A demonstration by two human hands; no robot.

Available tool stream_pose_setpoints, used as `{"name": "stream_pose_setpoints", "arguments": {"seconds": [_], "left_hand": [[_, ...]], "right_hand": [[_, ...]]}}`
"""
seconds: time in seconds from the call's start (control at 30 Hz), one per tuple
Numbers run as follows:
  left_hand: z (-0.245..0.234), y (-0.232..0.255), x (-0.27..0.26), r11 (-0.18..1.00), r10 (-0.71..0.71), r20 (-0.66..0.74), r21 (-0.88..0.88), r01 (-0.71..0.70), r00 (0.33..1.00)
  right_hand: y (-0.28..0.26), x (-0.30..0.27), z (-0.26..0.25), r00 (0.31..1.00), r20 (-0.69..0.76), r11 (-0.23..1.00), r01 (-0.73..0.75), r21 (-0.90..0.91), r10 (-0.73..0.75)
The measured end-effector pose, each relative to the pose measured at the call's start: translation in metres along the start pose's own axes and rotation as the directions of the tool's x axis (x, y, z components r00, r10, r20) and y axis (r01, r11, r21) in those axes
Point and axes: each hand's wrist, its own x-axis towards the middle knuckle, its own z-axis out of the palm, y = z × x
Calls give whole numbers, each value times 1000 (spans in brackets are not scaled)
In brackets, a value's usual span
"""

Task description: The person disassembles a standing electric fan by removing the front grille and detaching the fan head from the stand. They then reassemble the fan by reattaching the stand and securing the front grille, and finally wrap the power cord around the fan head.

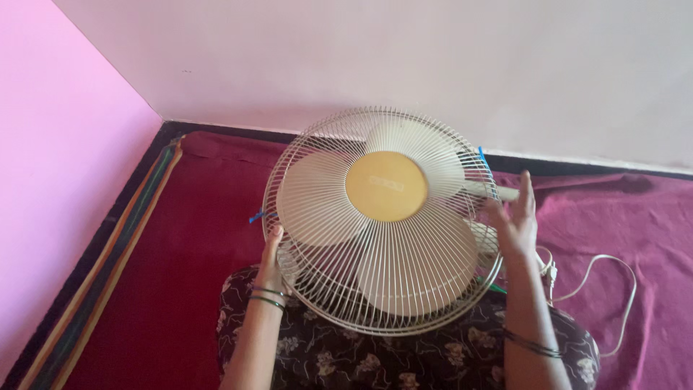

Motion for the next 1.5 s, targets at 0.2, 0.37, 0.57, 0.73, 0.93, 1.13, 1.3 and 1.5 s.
{"name": "stream_pose_setpoints", "arguments": {"seconds": [0.2, 0.37, 0.57, 0.73, 0.93, 1.13, 1.3, 1.5], "left_hand": [[11, 22, 0, 872, 292, -173, 452, -187, 941], [37, 28, 8, -62, 543, 313, 940, -334, 779], [114, 18, -16, -492, 360, 394, 850, -187, 846], [130, 35, -33, -465, 338, 377, 863, -195, 862], [120, 29, -29, -472, 427, 439, 854, -219, 791], [135, 33, -17, -527, 356, 498, 806, -271, 791], [162, 36, -10, -576, 195, 564, 728, -371, 803], [214, 39, 7, -627, 10, 494, 681, -379, 869]], "right_hand": [[-70, -71, 90, 938, 297, 231, 333, -914, -178], [-91, -77, 110, 948, 282, 200, 308, -930, -145], [-84, -70, 110, 961, 257, 219, 274, -936, -107], [-80, -66, 110, 964, 248, 206, 262, -943, -92], [-74, -66, 118, 956, 268, 193, 287, -938, -123], [-82, -63, 119, 954, 268, 216, 293, -931, -137], [-85, -64, 118, 953, 279, 189, 297, -936, -118], [-90, -67, 115, 937, 305, 207, 337, -918, -170]]}}
